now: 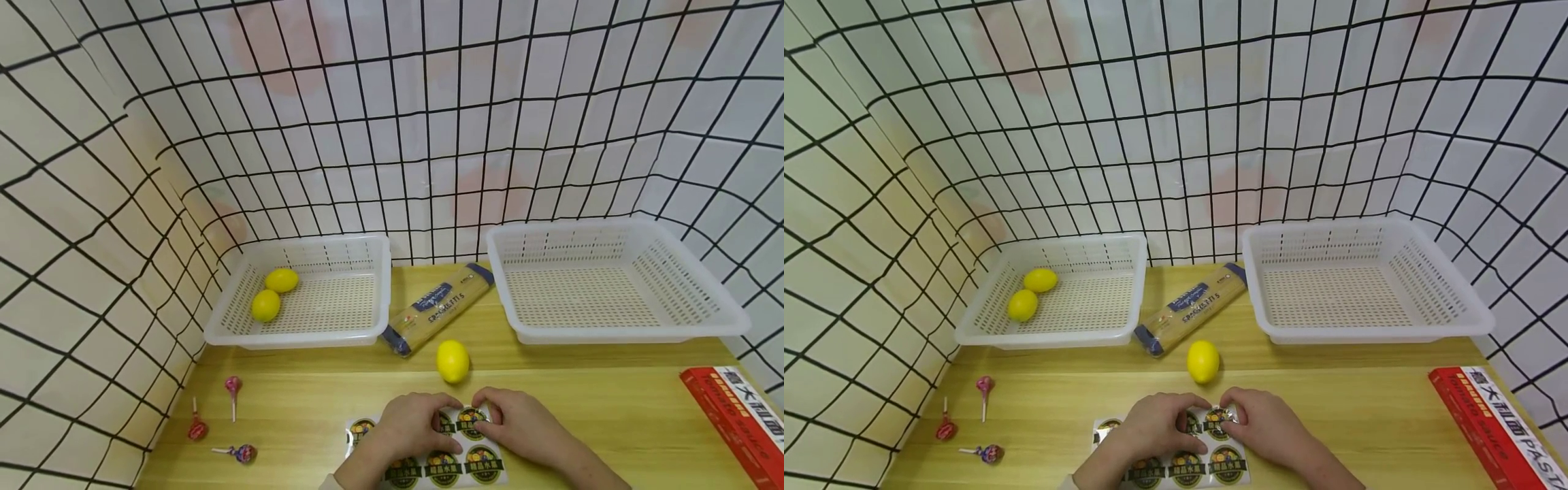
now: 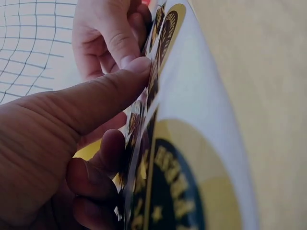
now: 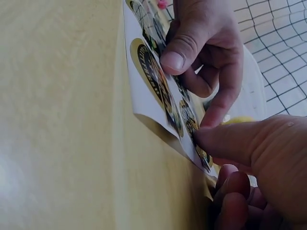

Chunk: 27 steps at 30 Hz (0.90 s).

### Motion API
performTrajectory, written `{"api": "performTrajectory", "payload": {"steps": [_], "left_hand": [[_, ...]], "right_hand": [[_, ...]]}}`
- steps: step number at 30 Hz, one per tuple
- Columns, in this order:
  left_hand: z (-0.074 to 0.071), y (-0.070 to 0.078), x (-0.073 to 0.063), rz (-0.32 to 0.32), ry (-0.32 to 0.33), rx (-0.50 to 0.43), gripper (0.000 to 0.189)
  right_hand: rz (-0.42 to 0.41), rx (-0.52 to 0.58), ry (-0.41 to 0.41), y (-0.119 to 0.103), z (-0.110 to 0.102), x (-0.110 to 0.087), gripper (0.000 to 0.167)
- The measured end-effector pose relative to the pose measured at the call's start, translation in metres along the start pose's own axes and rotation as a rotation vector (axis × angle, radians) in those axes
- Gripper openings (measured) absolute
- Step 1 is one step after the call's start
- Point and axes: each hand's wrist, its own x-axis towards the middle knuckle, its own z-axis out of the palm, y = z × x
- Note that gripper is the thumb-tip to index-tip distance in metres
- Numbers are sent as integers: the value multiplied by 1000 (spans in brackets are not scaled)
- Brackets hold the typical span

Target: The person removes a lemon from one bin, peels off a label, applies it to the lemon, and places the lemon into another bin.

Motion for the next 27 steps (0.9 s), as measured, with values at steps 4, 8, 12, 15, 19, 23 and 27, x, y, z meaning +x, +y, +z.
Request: {"api": "performTrajectory", "payload": {"steps": [4, 8, 12, 15, 19, 23, 27], "left_hand": [[0, 0, 0, -6, -2, -7, 54], [1, -1, 0, -6, 2, -13, 54], [1, -1, 1, -7, 1, -11, 54], [1, -1, 1, -7, -6, 0, 55], [-3, -1, -1, 4, -20, -27, 56], [-8, -1, -3, 20, 10, -217, 35], [-14, 0, -5, 46, 68, -404, 11]], "right_hand": [[29, -2, 8, -1, 3, 1, 14], [18, 26, 34, -3, 4, 1, 11], [12, 134, 43, -4, 3, 0, 11], [24, 245, 41, -4, 2, 0, 10], [36, 332, 15, -3, -1, 1, 10], [29, 372, -12, -4, -2, 1, 12], [-12, 430, 11, -5, -3, -1, 12]]}}
